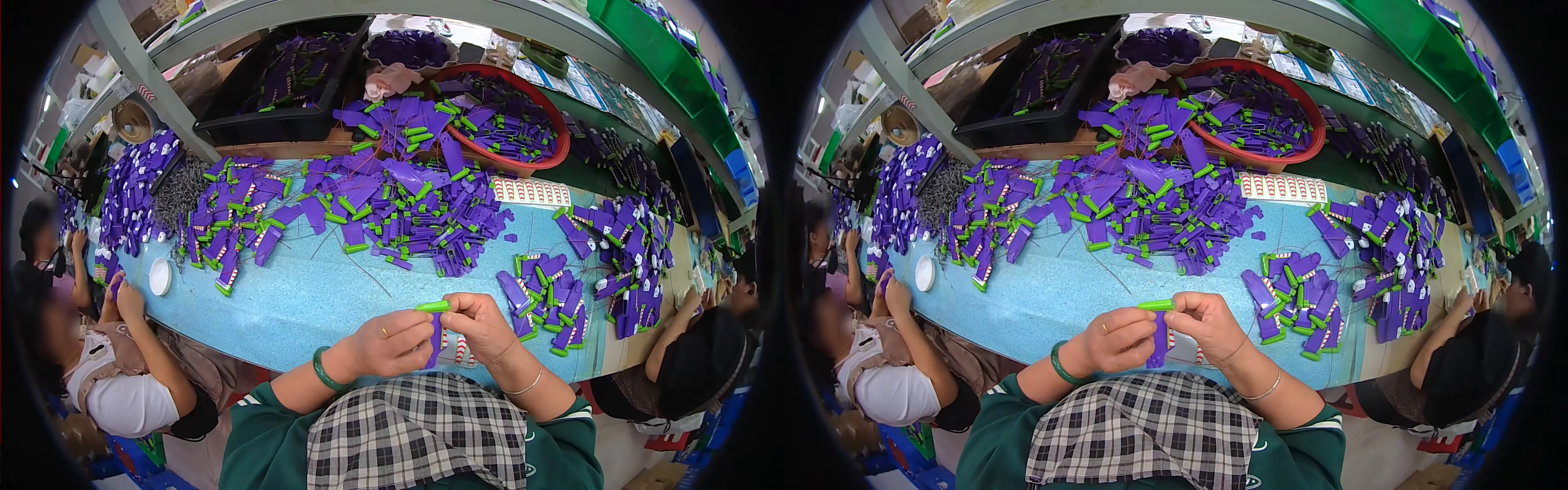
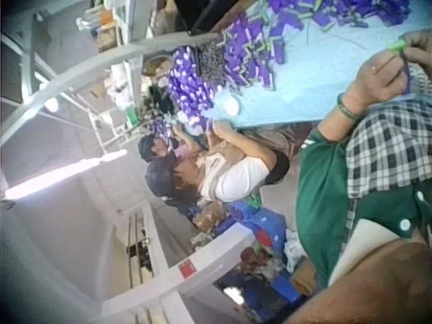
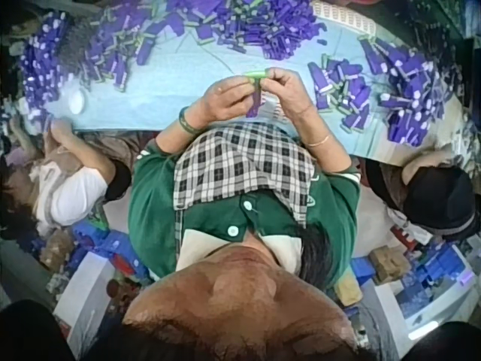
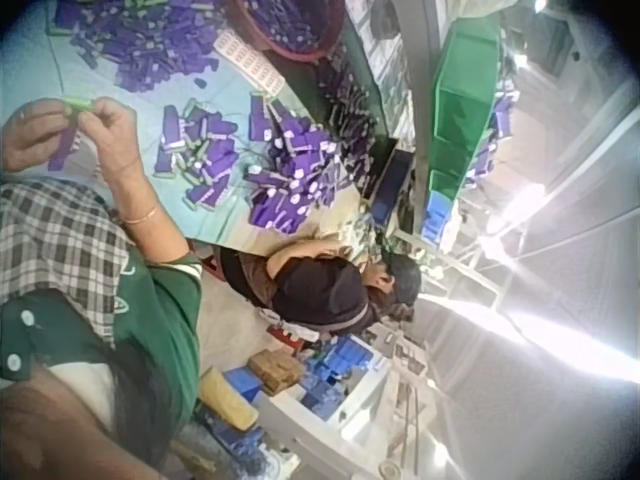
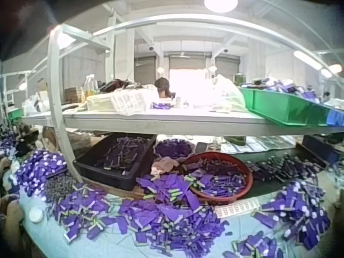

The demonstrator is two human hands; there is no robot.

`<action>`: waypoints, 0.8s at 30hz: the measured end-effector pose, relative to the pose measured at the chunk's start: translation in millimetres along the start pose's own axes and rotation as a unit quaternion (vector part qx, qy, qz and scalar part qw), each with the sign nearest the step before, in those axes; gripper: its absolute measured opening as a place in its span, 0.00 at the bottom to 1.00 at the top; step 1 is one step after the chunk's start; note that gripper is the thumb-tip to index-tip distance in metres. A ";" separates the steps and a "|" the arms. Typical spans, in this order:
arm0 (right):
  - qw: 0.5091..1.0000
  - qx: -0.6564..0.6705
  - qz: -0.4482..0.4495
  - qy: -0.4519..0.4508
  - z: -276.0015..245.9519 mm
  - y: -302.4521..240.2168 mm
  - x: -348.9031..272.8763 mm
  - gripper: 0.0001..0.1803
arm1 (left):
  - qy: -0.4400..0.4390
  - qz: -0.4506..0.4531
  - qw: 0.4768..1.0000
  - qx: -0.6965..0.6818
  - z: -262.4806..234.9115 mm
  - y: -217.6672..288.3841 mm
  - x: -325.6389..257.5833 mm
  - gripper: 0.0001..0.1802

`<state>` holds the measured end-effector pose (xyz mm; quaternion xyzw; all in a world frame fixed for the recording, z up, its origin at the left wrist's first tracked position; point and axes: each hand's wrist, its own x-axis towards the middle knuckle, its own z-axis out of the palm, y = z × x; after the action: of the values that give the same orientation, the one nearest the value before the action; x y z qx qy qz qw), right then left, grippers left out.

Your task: The person assembles small purple and green plastic components by hand at a workbench. They repeatedly pick up a purple base, insert a green piece, and place the finished unit into a pile on the table.

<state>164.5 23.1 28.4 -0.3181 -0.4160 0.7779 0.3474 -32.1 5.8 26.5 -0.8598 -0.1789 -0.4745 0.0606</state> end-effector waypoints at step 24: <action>0.923 -0.311 -0.200 0.109 -12.8 21.9 -29.3 0.11 | -0.052 -0.356 0.895 -0.264 16.9 8.9 5.0 0.08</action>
<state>184.8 -4.1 9.7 -0.4032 -0.6515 0.4840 0.4227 -13.0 3.4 22.1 -0.7466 -0.3441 -0.4488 -0.3504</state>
